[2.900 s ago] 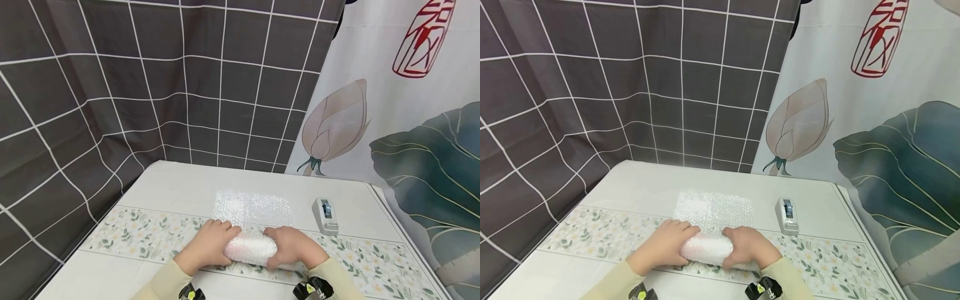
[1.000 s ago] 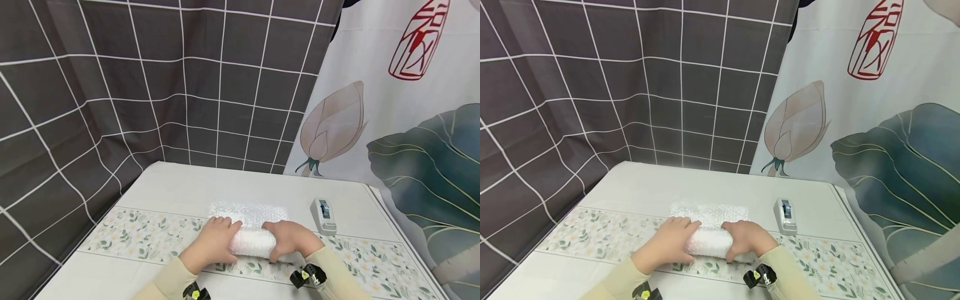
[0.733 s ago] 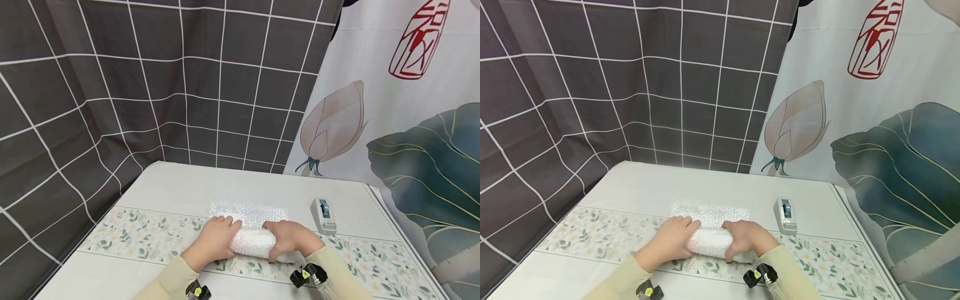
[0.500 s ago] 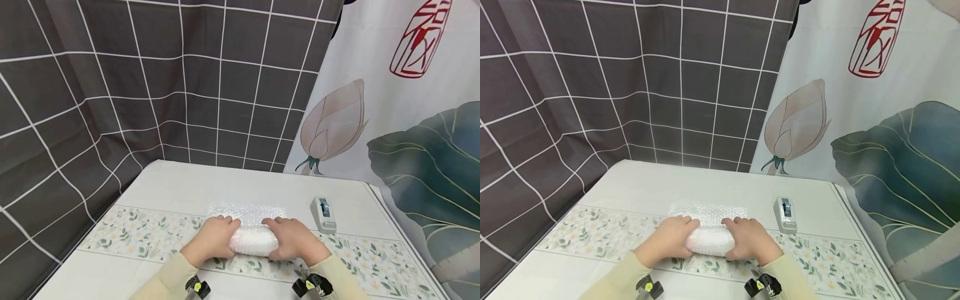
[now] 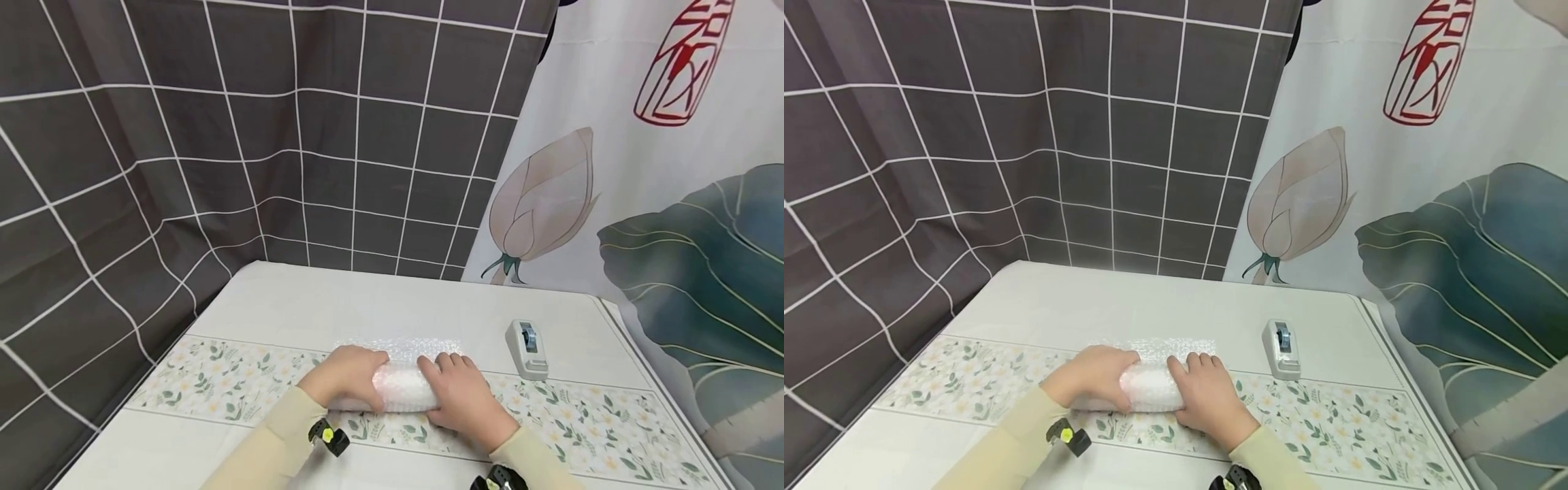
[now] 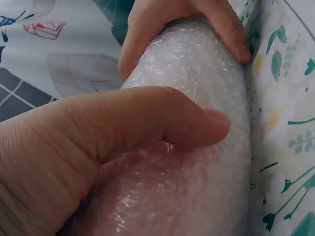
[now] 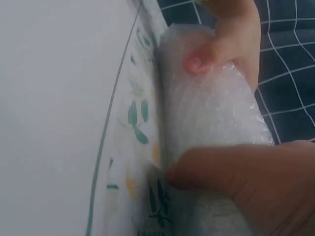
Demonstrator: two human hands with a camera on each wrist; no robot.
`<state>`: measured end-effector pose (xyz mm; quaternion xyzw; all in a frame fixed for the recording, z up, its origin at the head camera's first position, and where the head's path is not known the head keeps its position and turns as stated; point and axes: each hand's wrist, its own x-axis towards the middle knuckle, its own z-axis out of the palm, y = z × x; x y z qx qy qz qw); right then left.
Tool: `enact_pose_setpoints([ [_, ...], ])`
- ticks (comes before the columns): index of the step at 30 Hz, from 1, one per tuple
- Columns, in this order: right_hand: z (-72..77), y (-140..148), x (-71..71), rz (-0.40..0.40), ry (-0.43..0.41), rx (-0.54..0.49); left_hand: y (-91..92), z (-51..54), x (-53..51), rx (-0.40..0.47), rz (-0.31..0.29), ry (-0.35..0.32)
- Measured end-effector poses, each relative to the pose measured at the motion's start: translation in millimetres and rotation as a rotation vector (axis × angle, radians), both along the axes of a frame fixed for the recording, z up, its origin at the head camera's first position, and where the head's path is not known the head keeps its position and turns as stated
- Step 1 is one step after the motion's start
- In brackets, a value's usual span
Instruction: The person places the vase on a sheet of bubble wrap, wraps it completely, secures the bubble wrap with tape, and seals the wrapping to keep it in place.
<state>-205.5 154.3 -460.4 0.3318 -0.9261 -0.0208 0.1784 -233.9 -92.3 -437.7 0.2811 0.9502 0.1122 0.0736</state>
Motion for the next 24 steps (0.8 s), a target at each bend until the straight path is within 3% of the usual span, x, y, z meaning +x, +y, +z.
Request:
enact_pose_setpoints([
  [3, 2.5, -1, -4.9, -0.004, -0.034, 0.016, -3.7, -2.4, 1.1, 0.012, -0.040, 0.059],
  [6, 7.2, -2, -7.9, -0.009, -0.090, 0.013, -6.8, -5.9, 7.1, -0.007, -0.092, 0.180],
  [10, 14.6, -5, -12.6, -0.041, -0.238, -0.007, -6.2, -12.3, 17.8, -0.091, -0.128, 0.364],
  [14, 21.1, -8, -21.5, -0.088, -0.460, -0.046, -4.1, -17.7, 23.5, -0.128, -0.125, 0.492],
  [19, 26.1, -9, -33.1, -0.127, -0.702, -0.108, -3.0, -23.8, 22.7, -0.109, -0.110, 0.578],
  [22, 25.5, -8, -34.2, -0.129, -0.721, -0.126, -2.1, -25.7, 21.0, -0.100, -0.105, 0.591],
  [24, 25.3, -7, -31.0, -0.119, -0.663, -0.127, -1.6, -26.0, 19.4, -0.092, -0.102, 0.583],
])
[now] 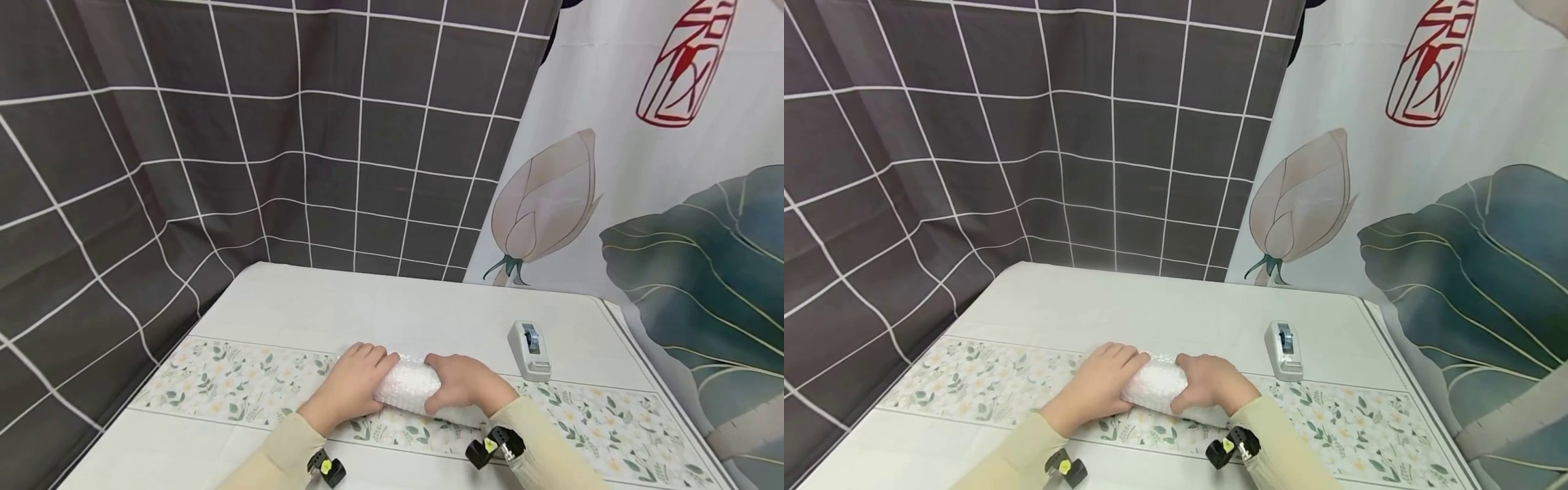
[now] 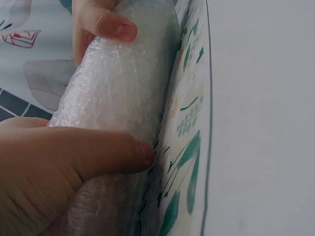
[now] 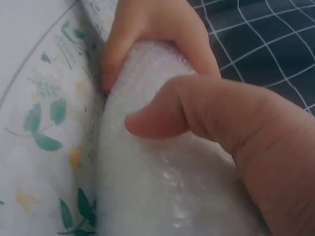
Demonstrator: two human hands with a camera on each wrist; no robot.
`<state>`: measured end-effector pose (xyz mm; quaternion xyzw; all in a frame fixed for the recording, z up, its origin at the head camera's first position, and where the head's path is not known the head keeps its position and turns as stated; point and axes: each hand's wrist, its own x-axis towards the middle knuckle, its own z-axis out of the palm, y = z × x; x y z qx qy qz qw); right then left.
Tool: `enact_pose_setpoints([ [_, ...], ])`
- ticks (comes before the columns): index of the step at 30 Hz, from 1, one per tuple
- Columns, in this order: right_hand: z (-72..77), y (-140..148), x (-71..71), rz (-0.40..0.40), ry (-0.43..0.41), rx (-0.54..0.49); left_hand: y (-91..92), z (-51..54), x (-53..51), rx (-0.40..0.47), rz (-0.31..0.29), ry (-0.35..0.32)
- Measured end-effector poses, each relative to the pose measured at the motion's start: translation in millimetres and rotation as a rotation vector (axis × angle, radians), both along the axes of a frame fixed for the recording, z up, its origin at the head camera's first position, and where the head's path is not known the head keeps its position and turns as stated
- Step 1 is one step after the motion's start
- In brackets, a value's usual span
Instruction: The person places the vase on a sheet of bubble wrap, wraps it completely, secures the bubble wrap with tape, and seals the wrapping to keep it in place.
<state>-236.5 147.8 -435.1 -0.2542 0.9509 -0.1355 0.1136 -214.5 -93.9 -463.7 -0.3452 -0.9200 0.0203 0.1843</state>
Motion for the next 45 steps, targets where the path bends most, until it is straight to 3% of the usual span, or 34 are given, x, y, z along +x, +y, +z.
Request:
enact_pose_setpoints([
  [6, 2.5, 1, 20.9, 0.076, 0.319, 0.052, 3.0, 3.5, -6.2, 0.028, 0.014, -0.057],
  [8, 2.3, 1, 29.2, 0.106, 0.388, 0.069, 4.6, 6.2, -8.5, 0.042, 0.021, -0.100],
  [12, -2.9, 2, 41.4, 0.122, 0.487, 0.117, 6.8, 13.1, -13.8, 0.074, 0.046, -0.264],
  [17, -13.9, 3, 41.2, 0.102, 0.618, 0.208, 5.9, 22.1, -21.6, 0.091, 0.066, -0.475],
  [20, -17.1, 3, 36.4, 0.120, 0.649, 0.208, 3.2, 25.2, -24.9, 0.095, 0.058, -0.565],
  [22, -16.3, 2, 32.8, 0.134, 0.636, 0.193, 0.6, 25.1, -26.1, 0.102, 0.058, -0.588],
  [25, -12.4, 1, 26.5, 0.133, 0.575, 0.179, -2.9, 23.4, -24.3, 0.099, 0.035, -0.505],
  [30, -4.0, 0, 16.9, 0.092, 0.411, 0.167, -3.4, 14.7, -12.4, 0.007, -0.024, -0.207],
  [34, 0.6, 0, 9.0, 0.060, 0.242, 0.139, 0.4, 4.4, -4.4, -0.025, -0.018, -0.043],
  [37, 2.0, 1, 2.0, 0.036, 0.086, 0.084, 4.4, -2.5, -2.7, -0.032, 0.004, 0.023],
  [41, 2.5, 2, -5.6, 0.012, -0.089, 0.007, 8.6, -6.2, -3.6, -0.039, 0.039, 0.052],
  [45, 3.6, 5, -5.1, 0.016, -0.103, 0.000, 11.5, -3.0, -3.6, -0.036, 0.045, 0.034],
])
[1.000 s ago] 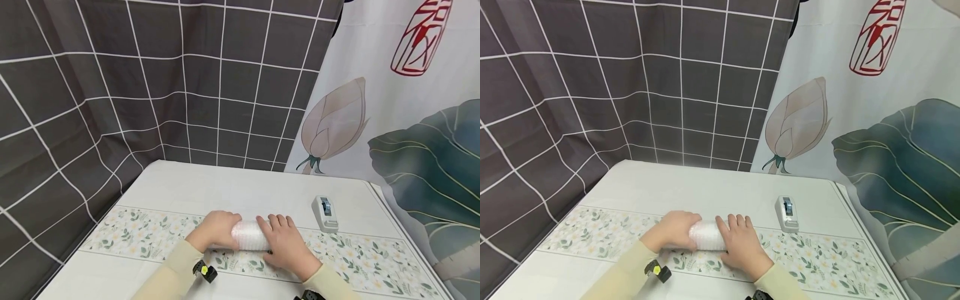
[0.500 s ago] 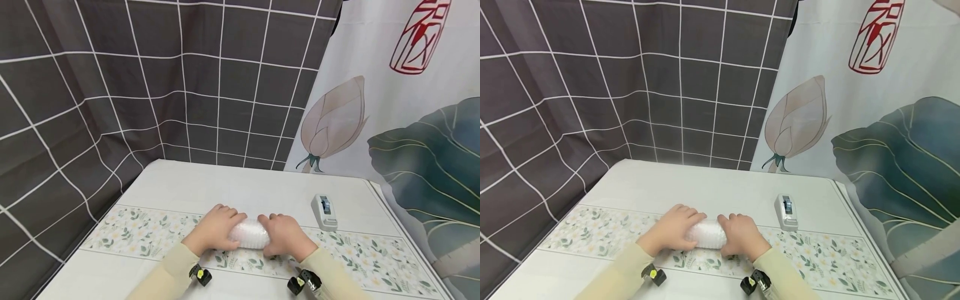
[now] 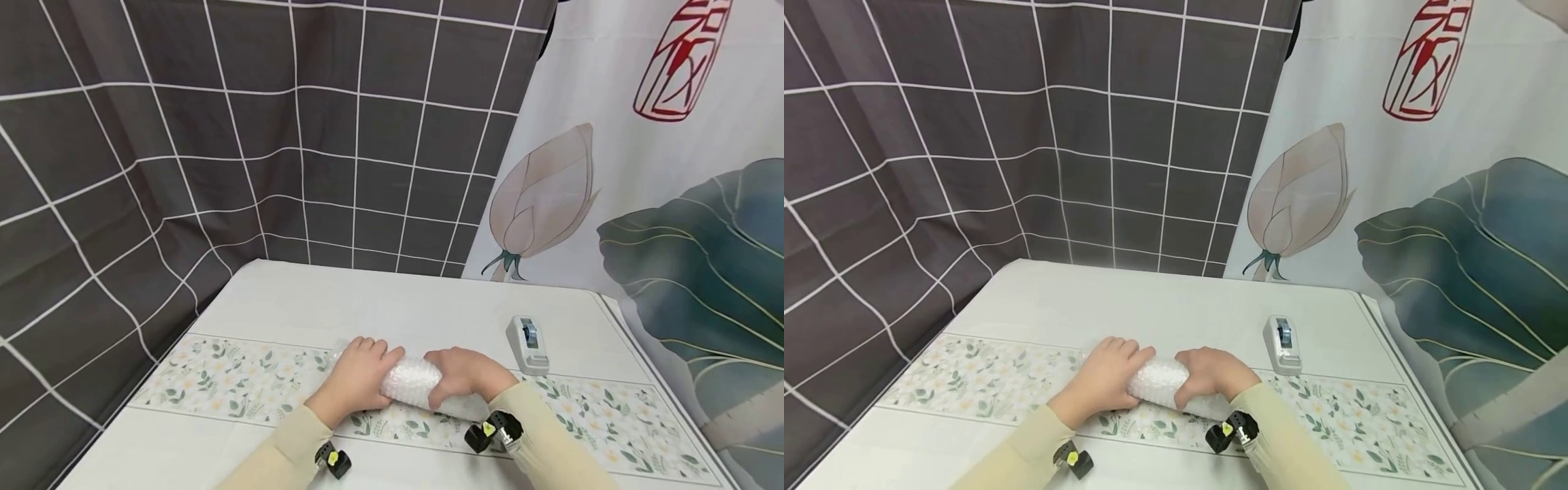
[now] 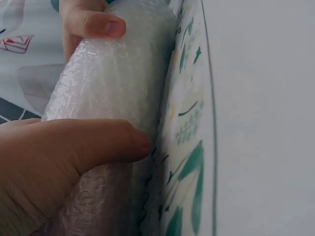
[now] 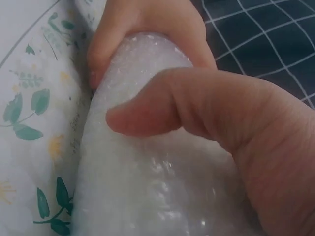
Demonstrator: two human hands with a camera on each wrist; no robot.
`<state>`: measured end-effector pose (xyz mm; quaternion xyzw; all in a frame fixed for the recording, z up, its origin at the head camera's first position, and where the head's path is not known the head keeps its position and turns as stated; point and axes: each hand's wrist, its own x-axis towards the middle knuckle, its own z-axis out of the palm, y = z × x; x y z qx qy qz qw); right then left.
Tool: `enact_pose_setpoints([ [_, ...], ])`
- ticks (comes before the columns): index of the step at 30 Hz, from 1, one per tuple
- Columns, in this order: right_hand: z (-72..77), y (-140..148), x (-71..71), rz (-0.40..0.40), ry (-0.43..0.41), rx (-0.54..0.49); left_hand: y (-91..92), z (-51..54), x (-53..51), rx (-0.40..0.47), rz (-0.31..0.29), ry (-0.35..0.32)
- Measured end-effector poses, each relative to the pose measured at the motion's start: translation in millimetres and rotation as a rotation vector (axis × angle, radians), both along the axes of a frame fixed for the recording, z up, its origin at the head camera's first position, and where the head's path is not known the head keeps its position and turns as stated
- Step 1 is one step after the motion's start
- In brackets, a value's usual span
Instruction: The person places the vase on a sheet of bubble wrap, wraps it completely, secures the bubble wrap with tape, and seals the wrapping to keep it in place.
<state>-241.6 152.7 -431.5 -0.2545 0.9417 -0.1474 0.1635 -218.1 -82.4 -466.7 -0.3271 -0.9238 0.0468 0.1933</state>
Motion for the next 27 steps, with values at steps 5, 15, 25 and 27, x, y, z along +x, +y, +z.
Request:
enact_pose_setpoints([
  [5, 5.4, 2, 13.4, 0.083, 0.225, 0.046, 1.1, 7.0, -1.3, 0.012, 0.012, -0.067],
  [15, -9.9, -1, 39.7, 0.103, 0.626, 0.126, 1.9, 18.7, -10.6, 0.059, 0.071, -0.319],
  [25, -19.4, 0, 29.7, 0.112, 0.698, 0.115, -0.4, 22.0, -11.1, 0.059, 0.059, -0.365],
  [27, -19.8, 0, 27.1, 0.113, 0.681, 0.114, -2.5, 19.6, -8.6, 0.058, 0.042, -0.327],
])
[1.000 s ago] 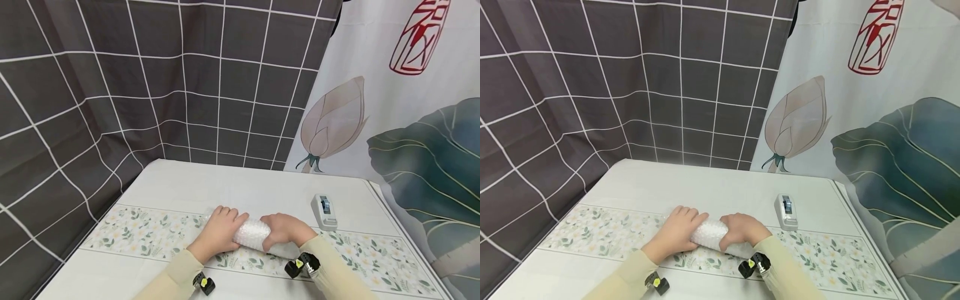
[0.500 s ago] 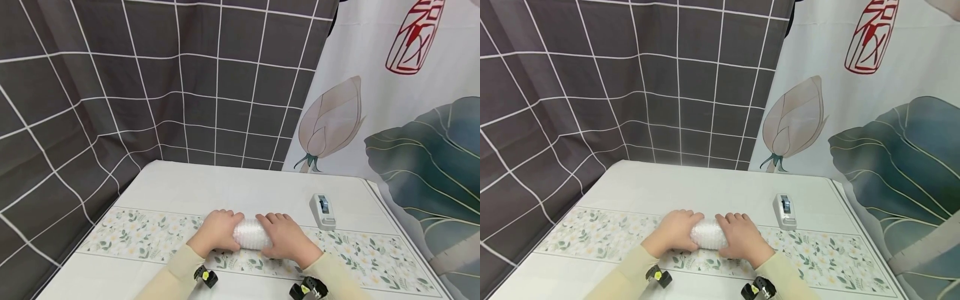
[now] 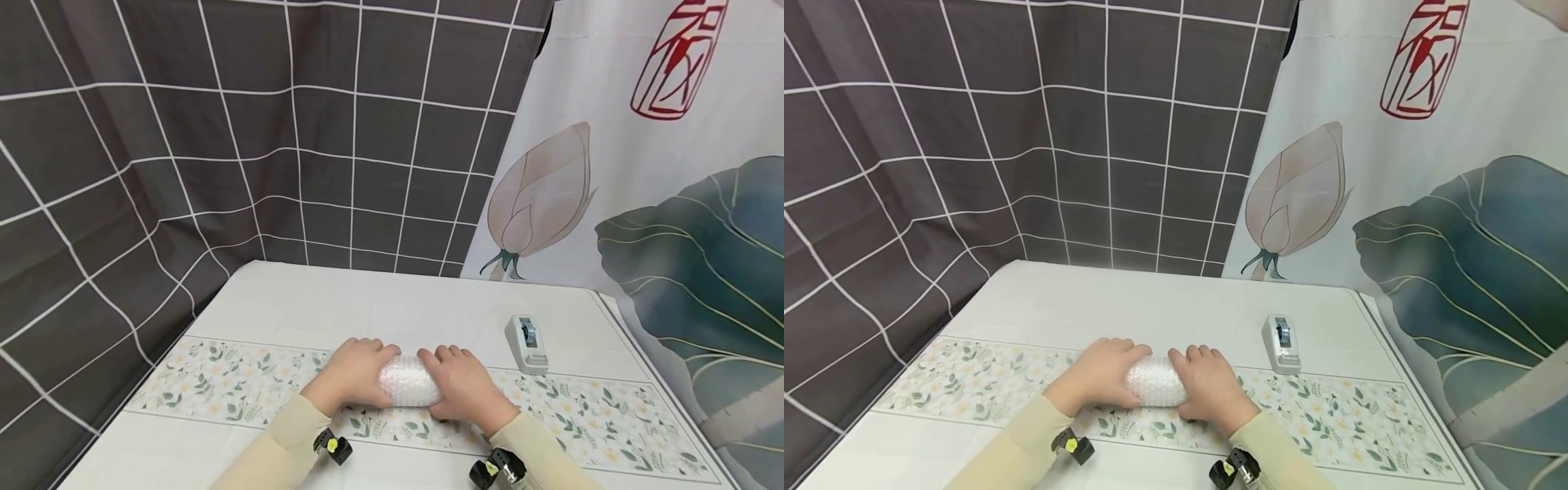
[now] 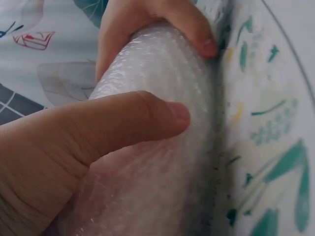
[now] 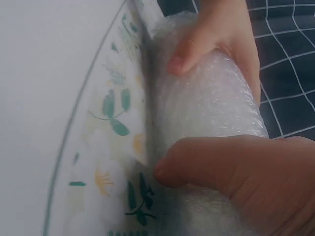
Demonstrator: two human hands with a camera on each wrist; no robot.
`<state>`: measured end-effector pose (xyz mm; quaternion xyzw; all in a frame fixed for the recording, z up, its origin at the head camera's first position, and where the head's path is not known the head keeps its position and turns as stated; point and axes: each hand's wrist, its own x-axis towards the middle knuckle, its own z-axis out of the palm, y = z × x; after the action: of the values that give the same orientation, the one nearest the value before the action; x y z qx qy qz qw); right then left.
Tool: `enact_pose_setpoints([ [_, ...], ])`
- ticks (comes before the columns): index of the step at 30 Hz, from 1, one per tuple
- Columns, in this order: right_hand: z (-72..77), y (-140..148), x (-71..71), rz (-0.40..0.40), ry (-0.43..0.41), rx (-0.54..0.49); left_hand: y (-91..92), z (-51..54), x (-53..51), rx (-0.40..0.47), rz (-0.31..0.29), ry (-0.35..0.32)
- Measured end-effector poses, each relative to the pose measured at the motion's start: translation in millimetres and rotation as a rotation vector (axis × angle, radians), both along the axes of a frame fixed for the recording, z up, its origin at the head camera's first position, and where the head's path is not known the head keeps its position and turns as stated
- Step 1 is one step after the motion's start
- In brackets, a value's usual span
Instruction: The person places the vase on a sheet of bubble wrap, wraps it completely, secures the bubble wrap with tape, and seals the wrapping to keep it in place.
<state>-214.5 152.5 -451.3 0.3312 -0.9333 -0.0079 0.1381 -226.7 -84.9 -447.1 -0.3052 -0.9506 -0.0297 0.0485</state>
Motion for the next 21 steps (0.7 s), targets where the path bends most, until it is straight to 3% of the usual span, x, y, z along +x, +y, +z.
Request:
enact_pose_setpoints([
  [8, 8.7, -1, -12.1, -0.042, -0.169, -0.017, -0.7, -5.5, 11.3, -0.048, -0.026, 0.200],
  [14, 14.6, 2, -21.2, -0.054, -0.327, -0.099, 0.0, -9.2, 6.4, -0.040, -0.017, 0.266],
  [16, 14.7, 9, -23.4, -0.005, -0.385, -0.208, -1.0, -10.1, 3.1, -0.035, -0.012, 0.256],
  [18, 12.2, 22, -25.9, 0.048, -0.412, -0.380, -2.0, -10.8, 0.5, -0.023, -0.007, 0.232],
  [20, 7.5, 41, -28.3, 0.062, -0.335, -0.556, -2.8, -11.0, -1.5, -0.007, -0.003, 0.212],
  [21, 4.3, 52, -29.2, 0.028, -0.263, -0.639, -3.0, -11.1, -2.3, 0.004, -0.003, 0.208],
])
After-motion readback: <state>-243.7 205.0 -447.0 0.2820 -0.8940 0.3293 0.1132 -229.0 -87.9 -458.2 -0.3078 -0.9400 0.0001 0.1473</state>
